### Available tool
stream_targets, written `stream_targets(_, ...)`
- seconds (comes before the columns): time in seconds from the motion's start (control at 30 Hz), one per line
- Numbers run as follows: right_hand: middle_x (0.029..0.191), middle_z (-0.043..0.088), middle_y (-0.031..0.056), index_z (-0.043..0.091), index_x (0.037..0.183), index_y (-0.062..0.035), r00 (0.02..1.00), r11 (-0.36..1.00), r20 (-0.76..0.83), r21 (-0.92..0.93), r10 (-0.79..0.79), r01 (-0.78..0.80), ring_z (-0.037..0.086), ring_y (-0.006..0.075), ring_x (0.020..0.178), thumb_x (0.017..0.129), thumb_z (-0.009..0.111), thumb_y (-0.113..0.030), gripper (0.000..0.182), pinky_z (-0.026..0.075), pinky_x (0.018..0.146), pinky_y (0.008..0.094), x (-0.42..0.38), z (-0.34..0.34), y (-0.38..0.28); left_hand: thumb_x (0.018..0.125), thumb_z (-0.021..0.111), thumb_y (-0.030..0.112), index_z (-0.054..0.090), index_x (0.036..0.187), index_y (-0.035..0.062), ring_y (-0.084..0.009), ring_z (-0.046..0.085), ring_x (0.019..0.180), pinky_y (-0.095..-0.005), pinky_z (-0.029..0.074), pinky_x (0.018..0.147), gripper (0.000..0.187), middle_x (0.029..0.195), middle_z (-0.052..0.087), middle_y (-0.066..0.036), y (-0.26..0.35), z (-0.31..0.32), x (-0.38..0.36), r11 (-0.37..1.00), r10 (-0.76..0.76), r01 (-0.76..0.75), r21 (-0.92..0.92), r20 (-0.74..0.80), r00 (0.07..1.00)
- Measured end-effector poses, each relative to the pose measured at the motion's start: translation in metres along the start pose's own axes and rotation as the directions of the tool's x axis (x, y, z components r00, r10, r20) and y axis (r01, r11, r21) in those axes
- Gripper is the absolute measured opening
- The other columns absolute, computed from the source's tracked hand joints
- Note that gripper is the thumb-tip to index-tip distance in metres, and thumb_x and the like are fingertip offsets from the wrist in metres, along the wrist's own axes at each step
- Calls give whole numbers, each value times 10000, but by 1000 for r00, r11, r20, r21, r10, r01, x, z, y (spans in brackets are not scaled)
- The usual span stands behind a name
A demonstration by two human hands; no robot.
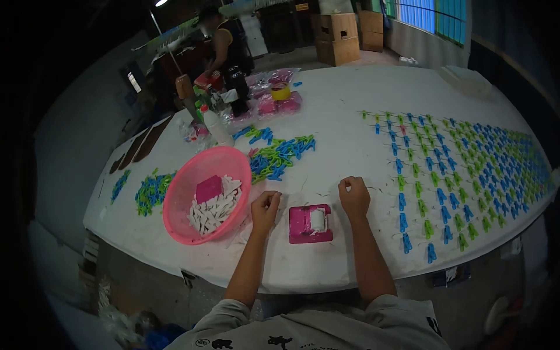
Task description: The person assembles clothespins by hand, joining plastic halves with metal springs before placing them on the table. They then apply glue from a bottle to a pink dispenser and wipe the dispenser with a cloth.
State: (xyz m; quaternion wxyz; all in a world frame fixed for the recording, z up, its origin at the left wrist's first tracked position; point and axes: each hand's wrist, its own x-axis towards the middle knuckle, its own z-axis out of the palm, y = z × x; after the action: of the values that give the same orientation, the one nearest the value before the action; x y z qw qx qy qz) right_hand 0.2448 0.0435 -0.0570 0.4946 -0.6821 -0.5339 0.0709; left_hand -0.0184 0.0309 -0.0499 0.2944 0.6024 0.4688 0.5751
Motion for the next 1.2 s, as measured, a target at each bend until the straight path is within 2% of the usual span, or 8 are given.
stream_targets(0.13,874,652,82,682,855,-73,1000,1000,1,16,-20,20,649,284,795,857,664,-210,138,512,703,404,-1,-1,4,916,683,128,691,920,-13,-24,415,597,-215,334,531,141,647,498,59,-3,-2,-1,977,-177,178,-115,18,984)
stream_targets(0.57,869,663,95,730,890,-56,996,996,85,91,10,-18,625,234,748,873,649,-238,200,493,702,346,2,-5,3,912,678,125,689,929,-6,-69,472,578,-234,374,533,133,656,575,-11,40,-14,-7,988,135,-135,81,14,991)
stream_targets(0.63,874,666,96,731,892,-57,994,993,107,110,22,-34,626,234,749,872,651,-239,200,494,704,346,-1,-5,4,900,690,113,691,920,-2,-70,500,608,-235,389,548,117,729,613,-17,67,-14,-15,929,360,-370,10,-260,896)
stream_targets(0.73,874,669,100,730,895,-54,994,988,99,144,41,-55,630,240,751,867,657,-246,207,496,708,350,9,-1,9,930,606,53,655,960,-29,-136,526,627,-275,421,576,100,750,611,-59,151,-39,-32,734,620,-679,7,-414,666)
stream_targets(0.8,859,671,106,726,896,-45,997,984,80,175,15,-29,635,252,751,861,662,-253,220,499,710,357,9,3,20,991,529,237,625,1051,32,-183,495,636,-329,407,587,234,733,567,-44,220,-65,-46,455,837,-886,92,-384,390)
stream_targets(0.83,850,672,109,723,895,-40,998,982,52,187,-19,9,637,259,750,859,664,-256,227,500,710,360,9,6,25,996,493,306,625,1071,124,-195,477,726,-333,412,643,237,823,549,-27,259,-77,-58,395,879,-917,61,-315,358)
stream_targets(0.93,838,670,119,713,881,-23,999,983,30,182,-35,29,639,272,750,860,659,-252,236,500,707,366,7,3,18,990,500,305,624,1078,115,-200,484,734,-334,415,647,243,834,554,-32,332,-101,-85,147,967,-989,35,-214,136)
stream_targets(1.2,862,694,102,730,910,-21,997,986,77,164,9,-22,640,199,762,853,678,-226,219,506,728,312,5,-10,7,973,519,303,620,1098,92,-212,504,755,-337,424,658,265,863,568,-45,378,-126,-108,30,987,-1000,-7,-159,30)
